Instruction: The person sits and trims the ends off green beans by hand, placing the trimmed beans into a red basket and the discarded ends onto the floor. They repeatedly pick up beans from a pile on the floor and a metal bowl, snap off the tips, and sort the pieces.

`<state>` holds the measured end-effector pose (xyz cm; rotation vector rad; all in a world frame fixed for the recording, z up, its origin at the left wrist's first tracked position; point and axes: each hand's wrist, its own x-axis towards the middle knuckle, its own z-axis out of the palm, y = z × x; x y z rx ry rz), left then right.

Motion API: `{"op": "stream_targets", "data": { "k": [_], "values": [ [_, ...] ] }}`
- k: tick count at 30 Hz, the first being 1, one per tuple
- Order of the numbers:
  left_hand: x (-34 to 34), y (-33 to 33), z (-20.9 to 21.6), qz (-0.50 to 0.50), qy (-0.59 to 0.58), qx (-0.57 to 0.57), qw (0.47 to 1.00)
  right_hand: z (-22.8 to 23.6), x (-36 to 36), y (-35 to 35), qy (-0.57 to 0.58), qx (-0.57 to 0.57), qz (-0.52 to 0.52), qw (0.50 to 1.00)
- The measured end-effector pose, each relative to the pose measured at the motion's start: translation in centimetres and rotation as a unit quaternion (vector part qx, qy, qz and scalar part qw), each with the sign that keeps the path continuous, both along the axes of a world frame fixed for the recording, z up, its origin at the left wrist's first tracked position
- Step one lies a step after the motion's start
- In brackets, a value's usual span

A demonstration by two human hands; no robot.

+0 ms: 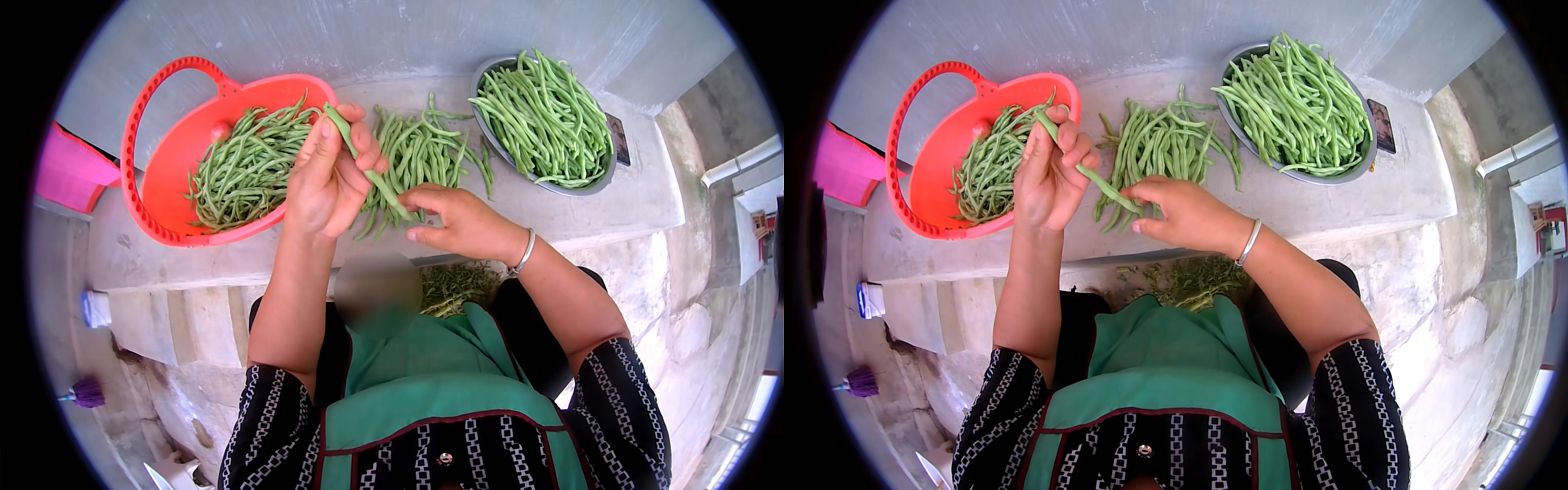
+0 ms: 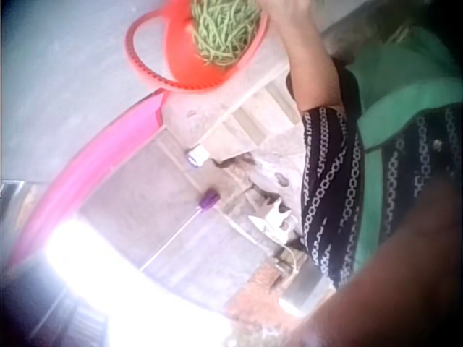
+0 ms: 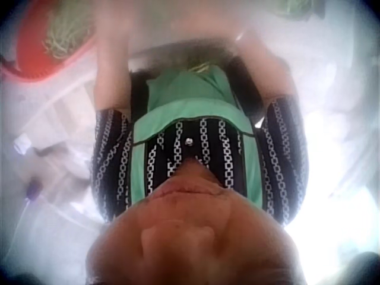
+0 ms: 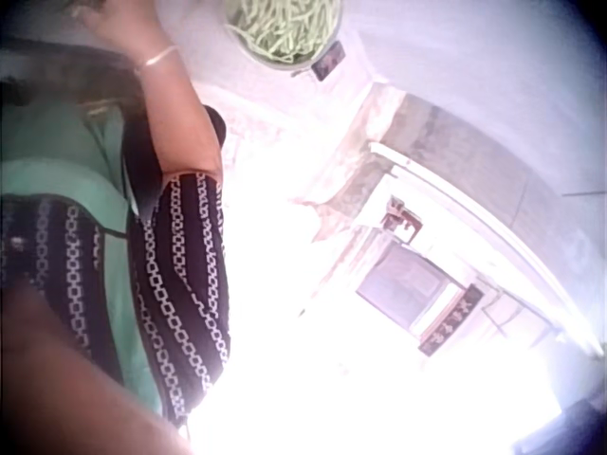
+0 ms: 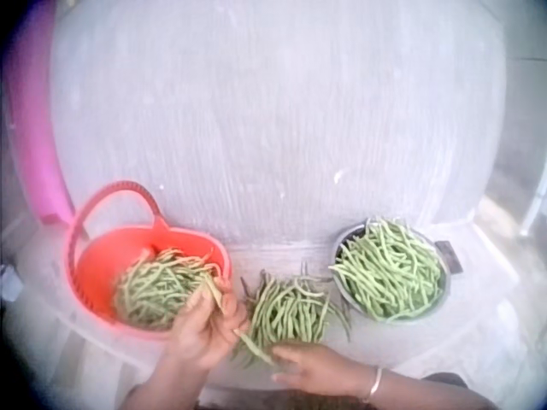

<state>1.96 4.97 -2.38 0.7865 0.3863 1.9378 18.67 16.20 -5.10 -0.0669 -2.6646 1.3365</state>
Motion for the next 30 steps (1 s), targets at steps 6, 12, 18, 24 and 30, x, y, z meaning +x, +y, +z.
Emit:
{"op": "stream_targets", "data": {
  "k": [6,12,18,24,30],
  "values": [
    [0.6,0.0,0.2,0.003,0.035,-0.003,0.999,-0.1,0.1,-0.2,-0.066,-0.035,0.035,0.997],
    [0.5,-0.2,0.4,0.013,0.096,-0.016,0.995,0.1,0.5,0.7,-0.049,-0.007,-0.004,0.999],
    [-1.7,0.0,0.4,-0.04,-0.203,0.068,0.976,-0.8,0.0,0.6,-0.042,-0.213,0.039,0.975],
    [-5.2,-0.7,-0.4,0.025,-0.269,0.087,0.959,-0.3,-0.1,0.5,-0.105,-0.378,0.082,0.916],
    [-5.8,-0.7,-1.5,0.065,-0.274,0.078,0.956,0.1,-0.3,-0.3,-0.083,-0.369,0.058,0.924]
  ]
}}
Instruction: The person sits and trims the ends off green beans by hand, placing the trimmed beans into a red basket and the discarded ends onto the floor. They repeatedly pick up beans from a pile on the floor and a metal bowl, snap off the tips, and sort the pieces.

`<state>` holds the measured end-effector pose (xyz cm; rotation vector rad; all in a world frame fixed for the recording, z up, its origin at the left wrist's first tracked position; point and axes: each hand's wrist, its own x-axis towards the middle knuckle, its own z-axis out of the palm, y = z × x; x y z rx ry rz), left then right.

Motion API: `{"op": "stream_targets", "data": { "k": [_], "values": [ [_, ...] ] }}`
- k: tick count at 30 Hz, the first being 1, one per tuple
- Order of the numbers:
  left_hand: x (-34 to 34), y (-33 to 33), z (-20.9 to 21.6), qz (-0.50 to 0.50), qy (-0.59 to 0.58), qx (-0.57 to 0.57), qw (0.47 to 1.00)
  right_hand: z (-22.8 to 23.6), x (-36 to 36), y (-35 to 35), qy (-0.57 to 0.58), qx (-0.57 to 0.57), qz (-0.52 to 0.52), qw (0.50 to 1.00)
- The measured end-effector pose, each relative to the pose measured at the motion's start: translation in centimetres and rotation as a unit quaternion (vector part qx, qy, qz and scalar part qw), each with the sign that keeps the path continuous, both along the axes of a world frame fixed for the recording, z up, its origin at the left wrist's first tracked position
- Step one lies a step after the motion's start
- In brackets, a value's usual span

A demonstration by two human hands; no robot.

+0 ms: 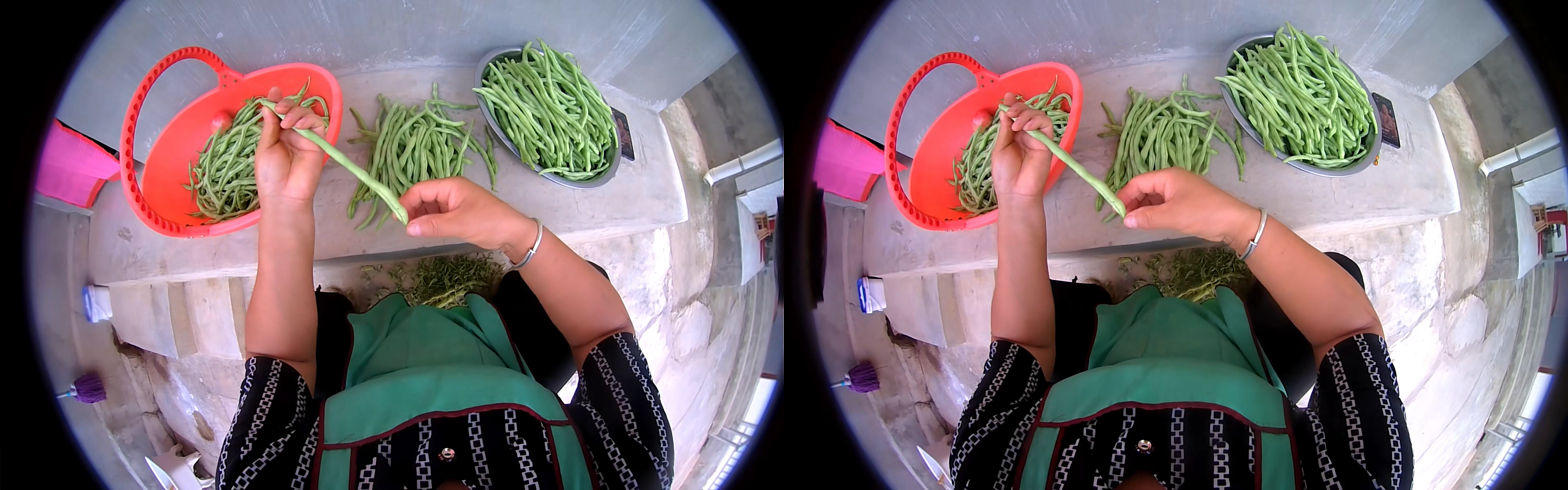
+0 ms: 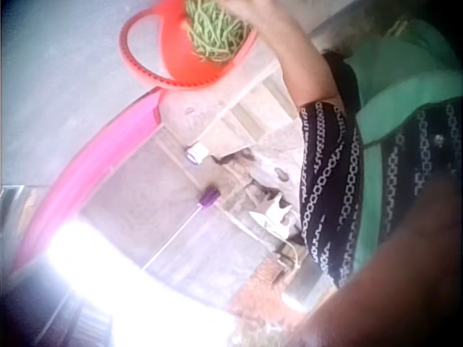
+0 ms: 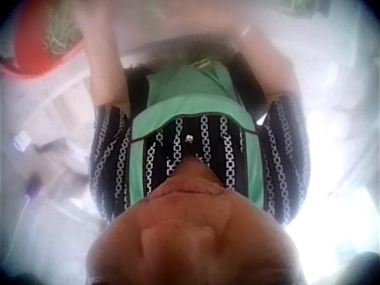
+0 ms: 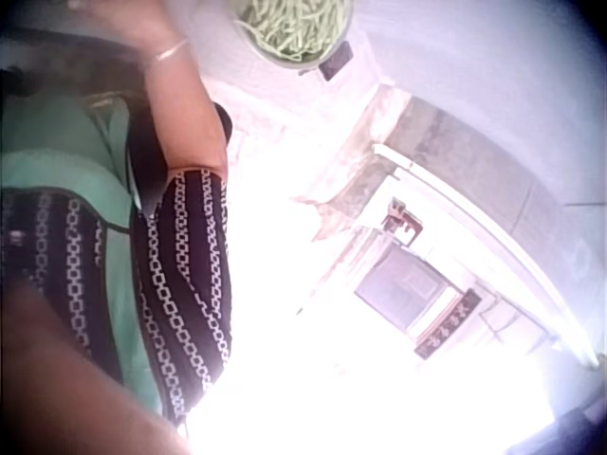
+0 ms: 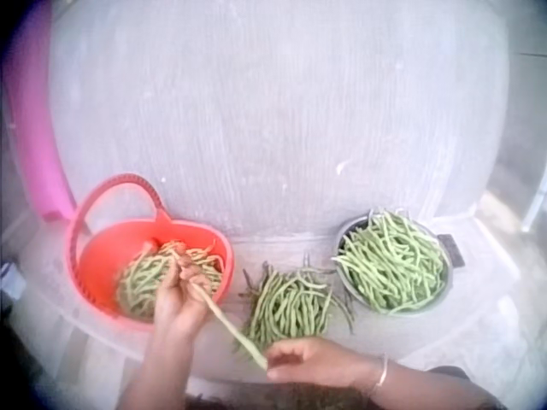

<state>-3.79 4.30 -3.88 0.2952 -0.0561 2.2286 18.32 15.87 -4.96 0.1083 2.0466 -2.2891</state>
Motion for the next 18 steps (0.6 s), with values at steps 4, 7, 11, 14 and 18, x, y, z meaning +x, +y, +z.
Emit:
{"op": "stream_targets", "data": {
  "k": [4,7,11,14,18],
  "values": [
    [1.9,0.8,1.2,0.073,0.184,-0.099,0.975,0.1,0.1,0.4,-0.047,-0.058,-0.108,0.991],
    [4.2,0.8,1.1,0.059,0.377,-0.237,0.893,-0.1,0.1,1.7,-0.062,-0.086,-0.147,0.983],
    [7.9,2.0,-0.2,0.046,0.532,-0.349,0.77,-0.7,0.1,1.7,-0.054,0.028,-0.166,0.984],
    [8.2,2.0,-0.7,0.038,0.613,-0.375,0.694,-1.0,0.3,1.3,-0.047,0.235,-0.134,0.962],
    [8.7,2.4,-1.3,0.058,0.696,-0.407,0.588,-1.7,0.5,0.5,0.13,0.503,-0.174,0.836]
  ]
}}
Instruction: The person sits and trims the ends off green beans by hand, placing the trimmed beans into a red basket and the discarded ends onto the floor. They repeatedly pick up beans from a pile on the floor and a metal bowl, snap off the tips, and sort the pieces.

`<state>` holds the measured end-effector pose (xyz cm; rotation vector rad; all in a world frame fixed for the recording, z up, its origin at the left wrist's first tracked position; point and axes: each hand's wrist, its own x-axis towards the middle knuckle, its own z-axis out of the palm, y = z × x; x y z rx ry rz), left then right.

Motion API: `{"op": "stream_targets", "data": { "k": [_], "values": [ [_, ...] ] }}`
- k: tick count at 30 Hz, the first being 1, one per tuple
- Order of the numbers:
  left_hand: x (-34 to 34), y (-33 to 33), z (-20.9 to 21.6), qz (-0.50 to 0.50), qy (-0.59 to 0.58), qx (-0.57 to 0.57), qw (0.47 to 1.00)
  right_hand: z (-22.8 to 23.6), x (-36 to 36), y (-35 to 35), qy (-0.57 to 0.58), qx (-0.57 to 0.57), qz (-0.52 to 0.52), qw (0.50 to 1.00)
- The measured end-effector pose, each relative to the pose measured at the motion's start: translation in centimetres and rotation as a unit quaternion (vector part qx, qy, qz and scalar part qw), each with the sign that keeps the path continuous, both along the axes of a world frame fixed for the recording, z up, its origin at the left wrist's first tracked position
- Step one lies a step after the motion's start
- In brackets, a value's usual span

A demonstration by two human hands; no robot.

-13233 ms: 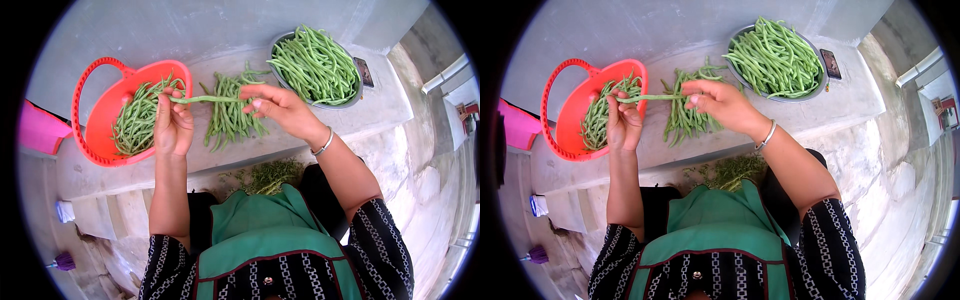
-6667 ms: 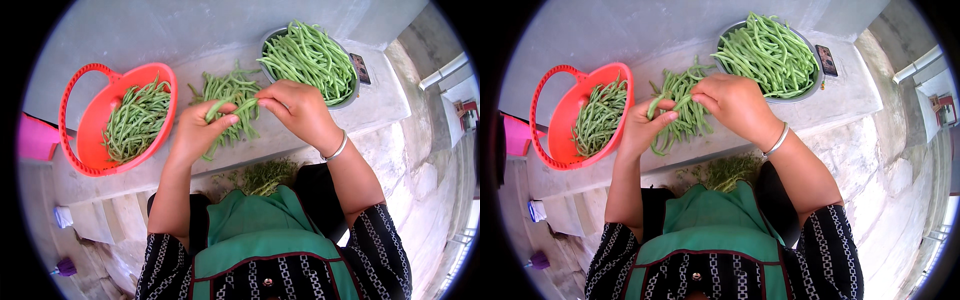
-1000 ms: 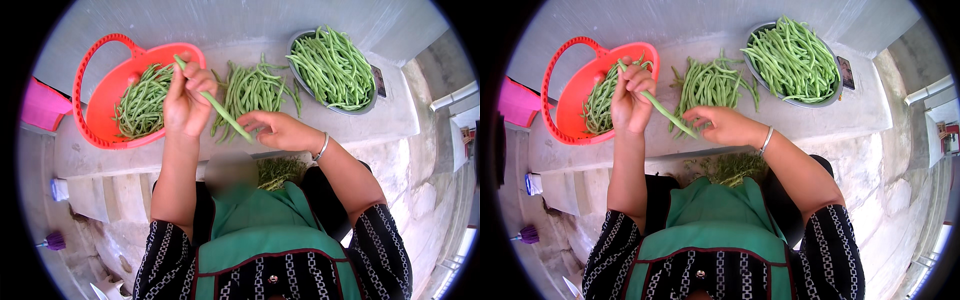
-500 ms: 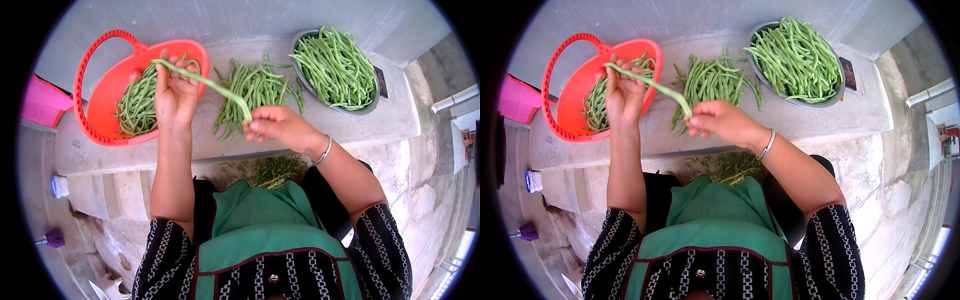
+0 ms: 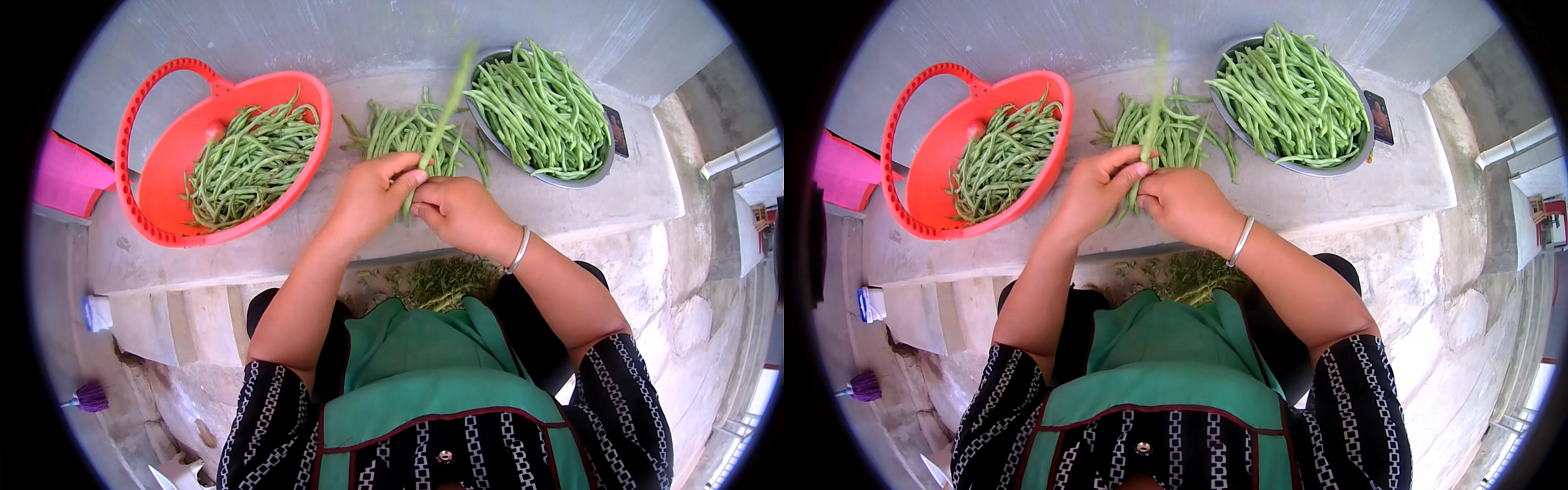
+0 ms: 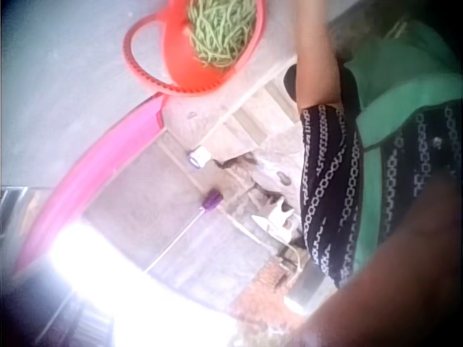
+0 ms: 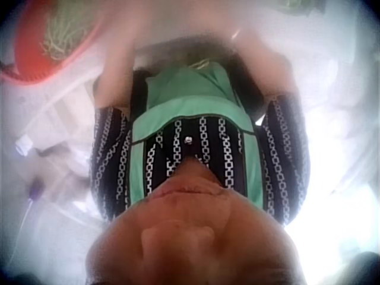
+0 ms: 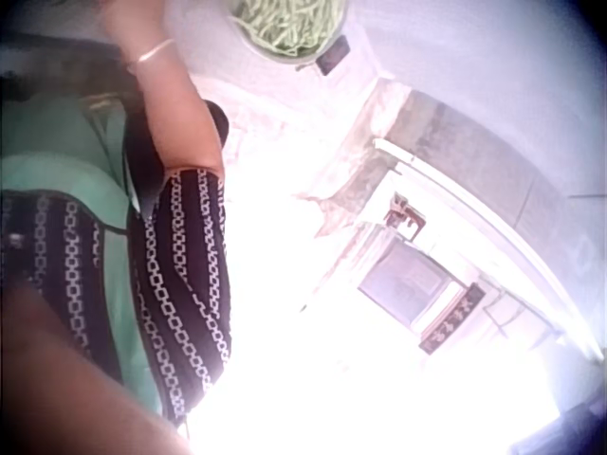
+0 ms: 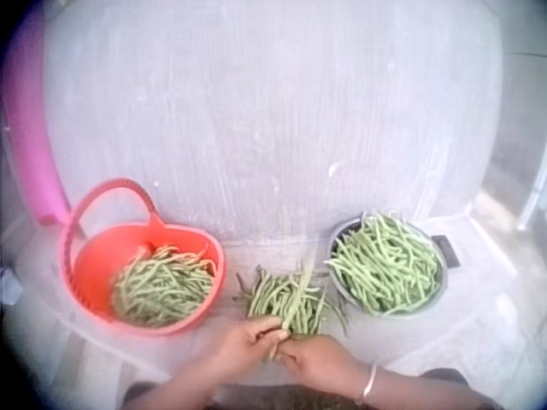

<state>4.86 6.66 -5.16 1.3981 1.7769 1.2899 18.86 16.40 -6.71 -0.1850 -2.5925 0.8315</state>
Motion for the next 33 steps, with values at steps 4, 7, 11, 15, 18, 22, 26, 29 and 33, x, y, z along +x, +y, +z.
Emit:
{"op": "stream_targets", "data": {
  "k": [4,7,11,15,18,22,26,29,33],
  "values": [
    [-1.4,1.0,-1.6,0.072,0.009,-0.035,0.997,1.0,0.3,0.1,-0.031,0.034,-0.037,0.998],
    [-3.6,1.7,-3.9,0.115,-0.059,-0.097,0.987,0.7,0.5,0.8,-0.064,0.003,0.017,0.998],
    [-4.5,1.8,-5.8,0.114,0.13,-0.145,0.974,-0.1,0.9,-0.3,-0.172,0.017,0.102,0.98],
    [-3.9,-0.3,-2.9,0.099,0.133,-0.104,0.981,0.2,-0.6,-0.8,-0.087,0.031,0.092,0.992],
    [-5.1,-2.4,-0.3,0.136,0.067,-0.043,0.988,2.0,-3.8,-1.1,-0.02,-0.011,0.085,0.996],
    [-11.3,-7.1,2.2,0.258,0.141,0.032,0.955,4.7,-10.9,-2.6,0.031,0.027,0.094,0.995],
    [-18.4,-12.3,1.9,0.409,0.163,-0.007,0.898,4.0,-21.2,-4.6,-0.035,0.105,0.114,0.987],
    [-20.6,-13.7,1.9,0.442,0.046,0.109,0.889,0.4,-28.2,-6.2,-0.044,0.158,0.113,0.98],
    [-21.1,-15.3,2.6,0.407,-0.033,0.103,0.907,-1.5,-32.3,-8.6,-0.175,0.234,0.109,0.95]
  ]
}}
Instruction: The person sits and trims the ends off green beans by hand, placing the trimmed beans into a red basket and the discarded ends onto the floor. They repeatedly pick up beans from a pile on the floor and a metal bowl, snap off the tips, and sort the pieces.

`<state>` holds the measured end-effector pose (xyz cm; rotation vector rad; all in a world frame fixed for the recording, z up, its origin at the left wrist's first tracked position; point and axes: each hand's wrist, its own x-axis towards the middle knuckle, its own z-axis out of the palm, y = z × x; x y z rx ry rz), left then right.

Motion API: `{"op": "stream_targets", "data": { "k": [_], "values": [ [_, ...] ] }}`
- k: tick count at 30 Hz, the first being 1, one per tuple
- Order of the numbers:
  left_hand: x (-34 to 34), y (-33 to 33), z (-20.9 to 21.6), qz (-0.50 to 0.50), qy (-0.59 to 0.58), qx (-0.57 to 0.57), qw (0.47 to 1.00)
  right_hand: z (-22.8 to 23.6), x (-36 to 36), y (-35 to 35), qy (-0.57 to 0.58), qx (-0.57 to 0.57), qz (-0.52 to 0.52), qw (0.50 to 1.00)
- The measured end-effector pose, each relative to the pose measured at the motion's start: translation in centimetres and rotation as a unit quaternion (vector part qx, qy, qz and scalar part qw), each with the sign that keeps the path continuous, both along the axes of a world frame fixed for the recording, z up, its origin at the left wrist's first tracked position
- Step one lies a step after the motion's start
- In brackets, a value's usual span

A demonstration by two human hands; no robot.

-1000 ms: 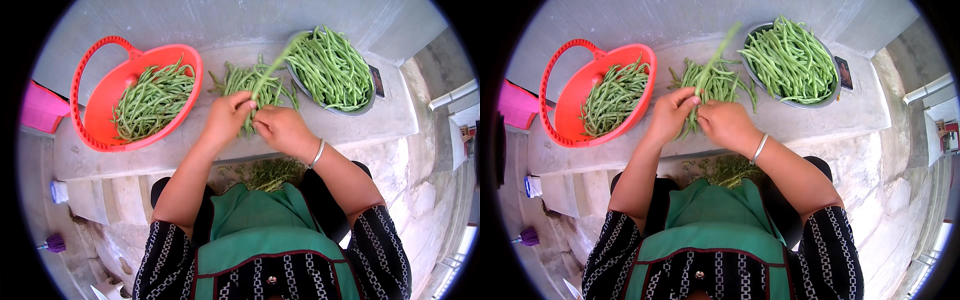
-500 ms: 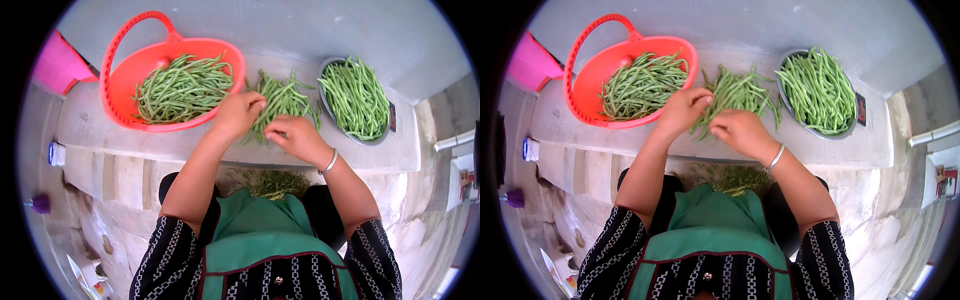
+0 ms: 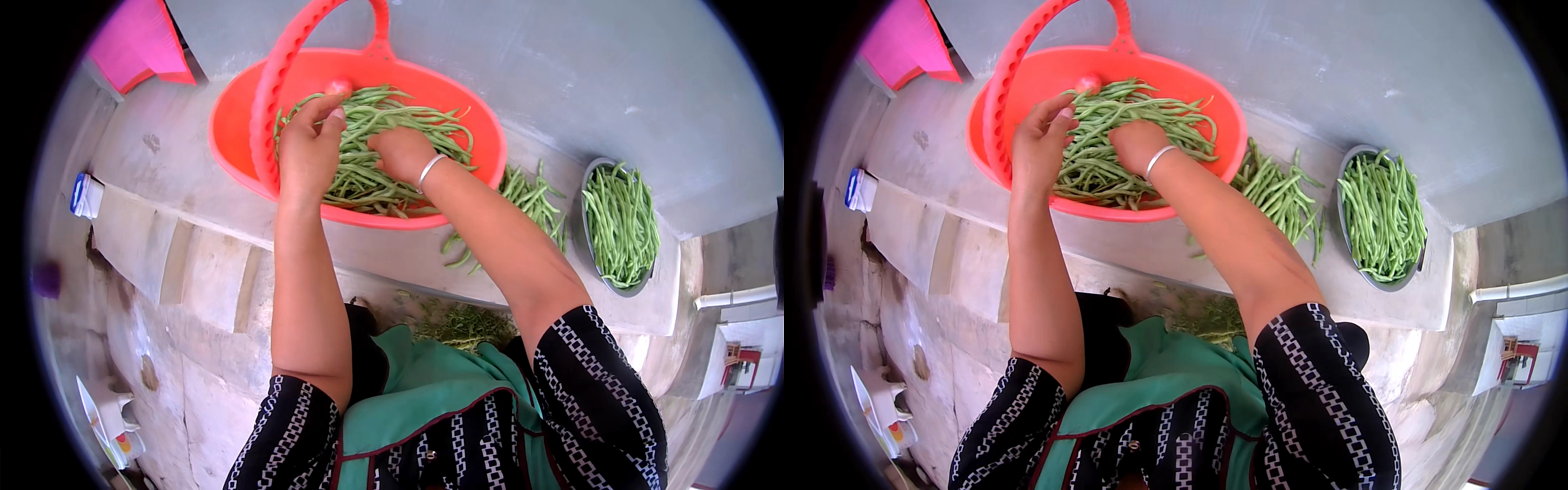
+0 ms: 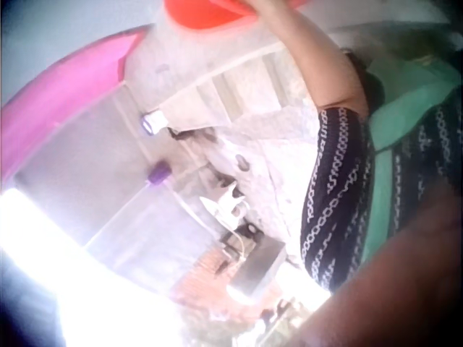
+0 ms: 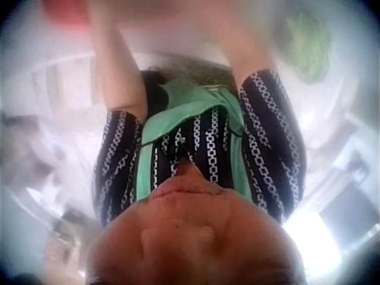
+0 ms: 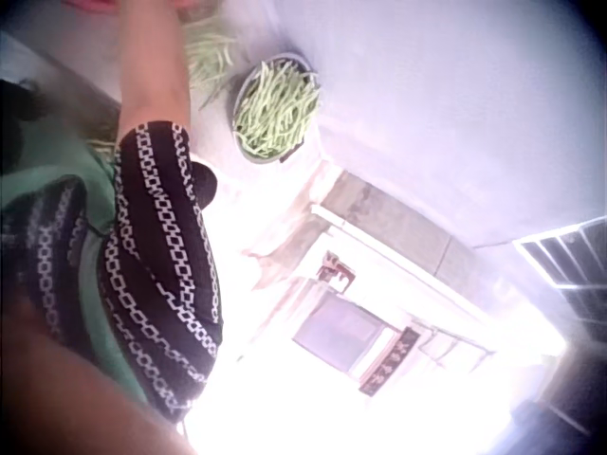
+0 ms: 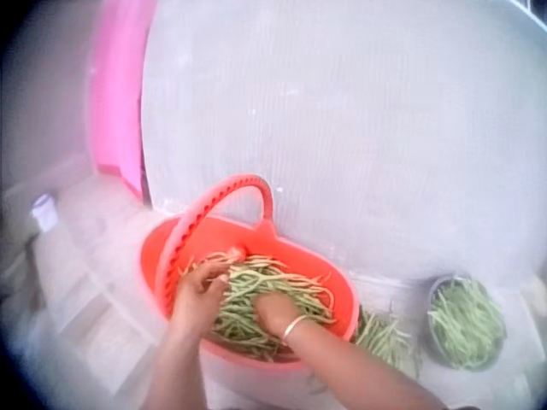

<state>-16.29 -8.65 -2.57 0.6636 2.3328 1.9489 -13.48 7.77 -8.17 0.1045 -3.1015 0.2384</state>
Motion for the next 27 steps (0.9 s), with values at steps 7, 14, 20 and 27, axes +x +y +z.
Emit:
{"op": "stream_targets", "data": {
  "k": [7,14,20,27],
  "values": [
    [0.4,0.2,0.3,0.02,-0.037,0.094,0.995,6.2,3.5,2.7,0.159,-0.246,-0.057,0.954],
    [8.3,5.8,1.9,-0.232,-0.202,0.226,0.924,9.3,15.8,2.2,0.205,-0.268,-0.14,0.931],
    [14.6,8.8,2.3,-0.393,-0.173,0.064,0.901,8.7,25.3,6.2,0.315,-0.281,-0.157,0.893],
    [19.1,11.6,0.5,-0.462,-0.025,-0.147,0.874,7.7,31.7,10.7,0.35,-0.288,-0.147,0.879]
  ]
}}
